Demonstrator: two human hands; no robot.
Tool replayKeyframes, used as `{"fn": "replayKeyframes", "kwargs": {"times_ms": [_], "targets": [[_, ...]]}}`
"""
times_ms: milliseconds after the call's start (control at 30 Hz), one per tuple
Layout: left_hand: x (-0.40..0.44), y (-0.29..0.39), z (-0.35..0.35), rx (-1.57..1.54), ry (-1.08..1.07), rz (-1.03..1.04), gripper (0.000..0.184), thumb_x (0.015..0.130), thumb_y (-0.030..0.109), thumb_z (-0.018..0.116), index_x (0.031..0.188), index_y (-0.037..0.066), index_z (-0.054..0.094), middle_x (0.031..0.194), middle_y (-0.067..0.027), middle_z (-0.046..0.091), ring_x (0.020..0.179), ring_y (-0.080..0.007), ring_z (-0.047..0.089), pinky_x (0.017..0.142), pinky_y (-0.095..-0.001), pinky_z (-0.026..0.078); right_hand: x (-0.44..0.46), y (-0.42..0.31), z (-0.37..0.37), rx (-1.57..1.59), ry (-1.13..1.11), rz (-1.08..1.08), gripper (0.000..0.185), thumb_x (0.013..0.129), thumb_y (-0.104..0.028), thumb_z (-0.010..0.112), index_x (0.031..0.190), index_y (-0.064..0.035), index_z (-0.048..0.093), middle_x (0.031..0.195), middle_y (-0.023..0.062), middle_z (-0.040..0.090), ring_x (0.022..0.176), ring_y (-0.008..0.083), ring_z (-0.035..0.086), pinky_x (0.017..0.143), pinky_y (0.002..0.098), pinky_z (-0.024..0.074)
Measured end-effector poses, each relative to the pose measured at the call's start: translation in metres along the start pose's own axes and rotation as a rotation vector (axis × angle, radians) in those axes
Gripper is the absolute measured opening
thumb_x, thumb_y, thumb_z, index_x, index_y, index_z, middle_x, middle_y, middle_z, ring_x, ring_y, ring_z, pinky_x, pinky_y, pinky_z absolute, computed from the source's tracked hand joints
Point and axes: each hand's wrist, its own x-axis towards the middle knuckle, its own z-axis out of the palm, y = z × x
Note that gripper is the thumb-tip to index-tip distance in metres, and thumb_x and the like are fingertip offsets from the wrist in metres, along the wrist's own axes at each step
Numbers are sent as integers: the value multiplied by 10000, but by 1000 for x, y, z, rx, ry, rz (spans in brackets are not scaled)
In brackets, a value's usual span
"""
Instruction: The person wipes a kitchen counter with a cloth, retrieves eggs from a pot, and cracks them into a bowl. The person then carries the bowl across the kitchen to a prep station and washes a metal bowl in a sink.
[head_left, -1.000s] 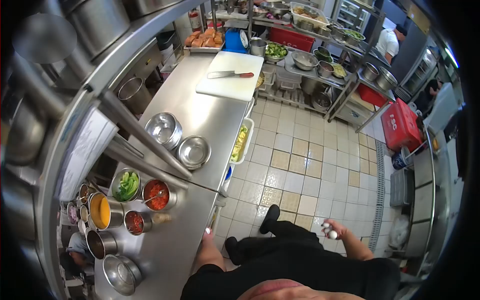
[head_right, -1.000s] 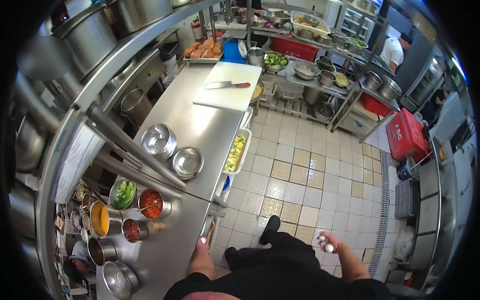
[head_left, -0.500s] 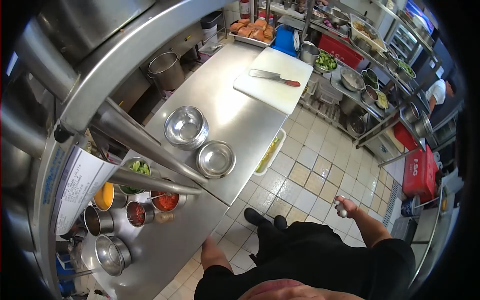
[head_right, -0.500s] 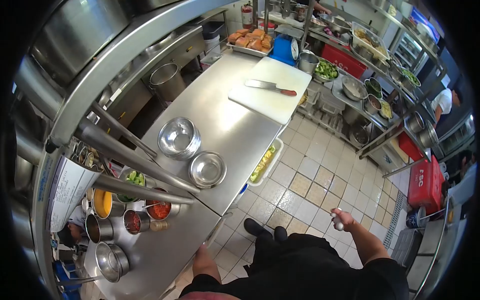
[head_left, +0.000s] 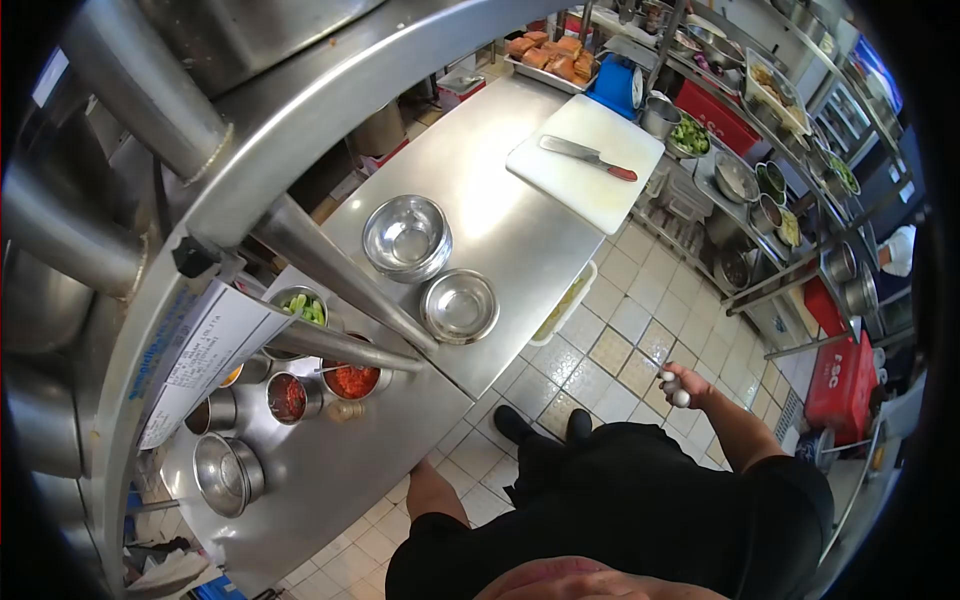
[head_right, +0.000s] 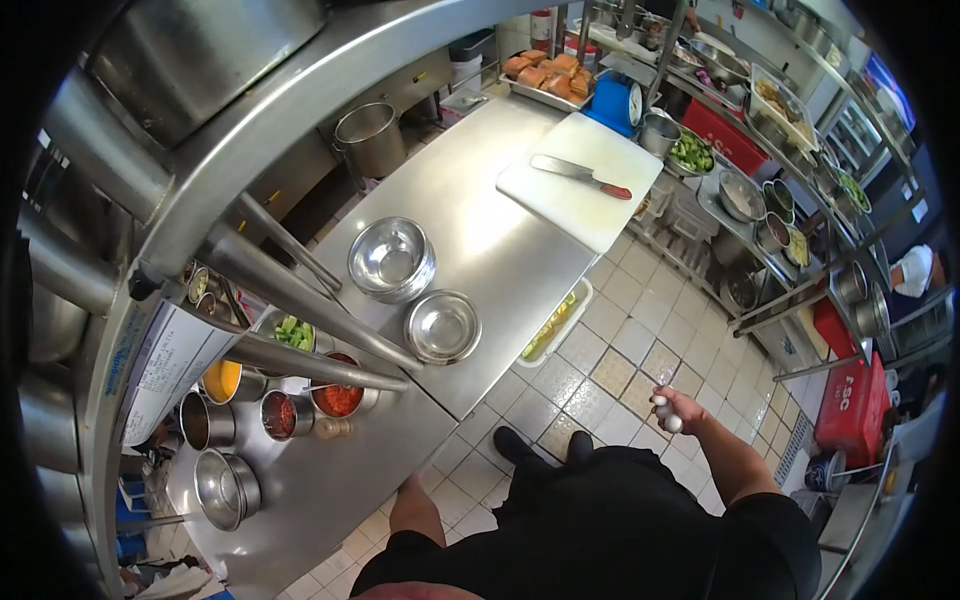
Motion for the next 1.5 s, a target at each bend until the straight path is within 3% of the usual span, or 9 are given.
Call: {"fn": "replayKeyframes", "kwargs": {"times_ms": [333,433,533,700,833,900,967,1033,1500], "targets": [[-43,24,-15,555,-34,454,216,846,290,619,936,96,588,819,-112,625,756,-231,618,602,-359,496,-1,-86,40,110,-209,-105,268,895,-371,605,939,-113,549,745,62,615,511,173,565,446,308,495],[-58,25,-47,694,-265,322,232,801,278,639,929,87,604,861,-129,674,830,-268,663,676,-394,521,33,-133,47,-124,-226,-254,283,892,-341,602,998,-79,583,765,63,628,497,159,570,434,286,498],[-114,34,-62,2084,-286,748,210,788,244,605,928,89,630,906,-117,697,894,-291,672,738,-400,527,30,-221,87,-397,-158,-405,268,815,-333,680,867,-74,634,714,53,623,511,136,574,445,289,483],[-175,35,-82,2284,-514,758,169,758,270,620,869,145,643,852,-72,693,822,-280,664,710,-409,522,101,-346,128,-967,-22,-1004,429,663,-431,777,778,-26,693,582,63,603,533,169,587,527,319,474],[-236,41,-82,2100,-756,810,129,777,222,633,819,103,658,773,-101,673,735,-253,666,642,-395,518,156,-422,156,-1251,55,-1029,572,604,-506,780,798,22,680,647,156,639,619,244,624,622,356,494],[-322,58,-23,1197,-235,-70,180,775,201,662,803,23,657,722,-113,657,681,-222,654,652,-371,521,195,-444,161,-1256,11,-1054,597,601,-503,785,812,44,672,672,154,650,619,240,625,626,360,496],[-375,62,28,998,-269,-145,219,828,200,654,813,-18,656,696,-105,643,623,-189,629,607,-339,509,214,-452,160,-1049,-179,-932,507,659,-426,798,838,32,677,713,92,661,581,164,595,556,324,485],[-421,62,87,840,-581,113,242,868,212,627,841,-26,663,695,-109,639,582,-194,611,584,-331,492,203,-453,161,-911,-362,-713,419,701,-369,797,853,5,686,722,51,655,564,119,574,518,289,475],[-377,31,497,275,-269,291,188,873,173,558,816,-2,596,581,-79,563,474,-186,540,424,-339,434,173,-450,124,-1249,-853,-252,353,748,-353,770,899,-47,682,752,23,631,556,99,552,483,267,454]]}}
